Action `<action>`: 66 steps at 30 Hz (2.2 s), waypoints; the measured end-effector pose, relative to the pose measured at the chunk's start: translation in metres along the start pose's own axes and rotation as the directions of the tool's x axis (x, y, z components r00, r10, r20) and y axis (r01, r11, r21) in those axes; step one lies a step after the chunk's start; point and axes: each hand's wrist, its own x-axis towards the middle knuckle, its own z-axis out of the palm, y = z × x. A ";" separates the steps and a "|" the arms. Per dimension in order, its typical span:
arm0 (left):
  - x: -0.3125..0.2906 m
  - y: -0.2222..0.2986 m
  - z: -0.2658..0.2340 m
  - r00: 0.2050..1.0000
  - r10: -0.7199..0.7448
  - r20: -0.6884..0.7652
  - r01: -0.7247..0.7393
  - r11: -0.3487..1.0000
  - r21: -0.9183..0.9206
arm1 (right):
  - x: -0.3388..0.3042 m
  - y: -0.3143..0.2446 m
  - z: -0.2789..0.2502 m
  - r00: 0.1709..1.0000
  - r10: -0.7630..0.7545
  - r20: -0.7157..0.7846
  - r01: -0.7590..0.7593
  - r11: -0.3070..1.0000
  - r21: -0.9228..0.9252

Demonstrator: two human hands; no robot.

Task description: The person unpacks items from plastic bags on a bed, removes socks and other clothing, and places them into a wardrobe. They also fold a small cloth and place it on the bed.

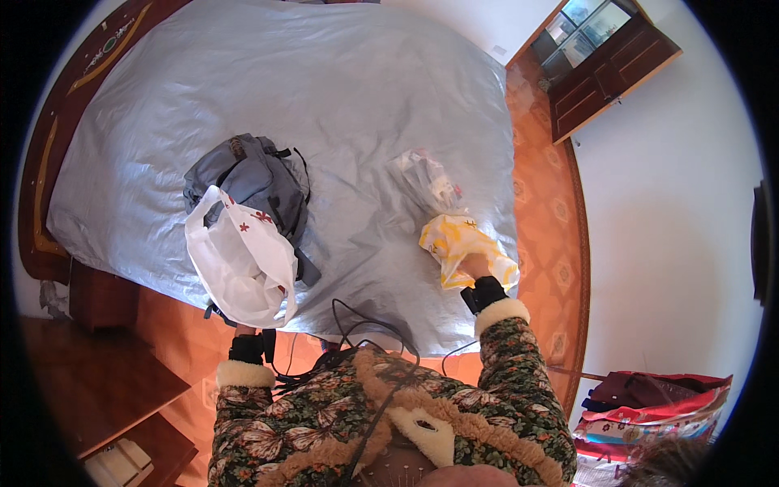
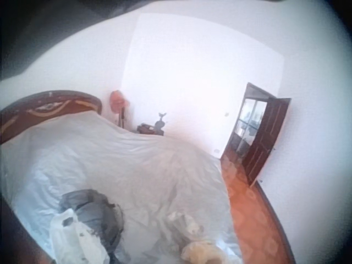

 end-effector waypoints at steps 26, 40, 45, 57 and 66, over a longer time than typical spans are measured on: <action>0.049 0.115 0.163 0.962 0.116 0.249 -0.073 0.982 -0.175 | -0.084 0.031 -0.323 0.691 0.717 -0.095 0.343 -0.209 0.916; 0.067 0.096 0.206 0.968 0.048 0.245 -0.044 0.999 -0.021 | -0.111 0.036 -0.380 0.440 0.881 -0.175 0.538 -0.103 0.836; 0.074 0.106 0.219 0.967 0.006 0.256 -0.007 1.000 0.003 | -0.117 0.034 -0.379 0.494 0.846 -0.202 0.527 -0.106 0.843; 0.078 0.173 0.252 0.802 -0.040 0.596 -0.008 0.997 0.077 | -0.140 0.054 -0.385 0.523 0.826 -0.209 0.579 -0.165 0.798; 0.035 0.329 0.269 0.860 0.329 0.390 -0.324 0.943 -0.081 | -0.153 0.055 -0.402 0.692 0.636 -0.341 0.654 -0.353 0.669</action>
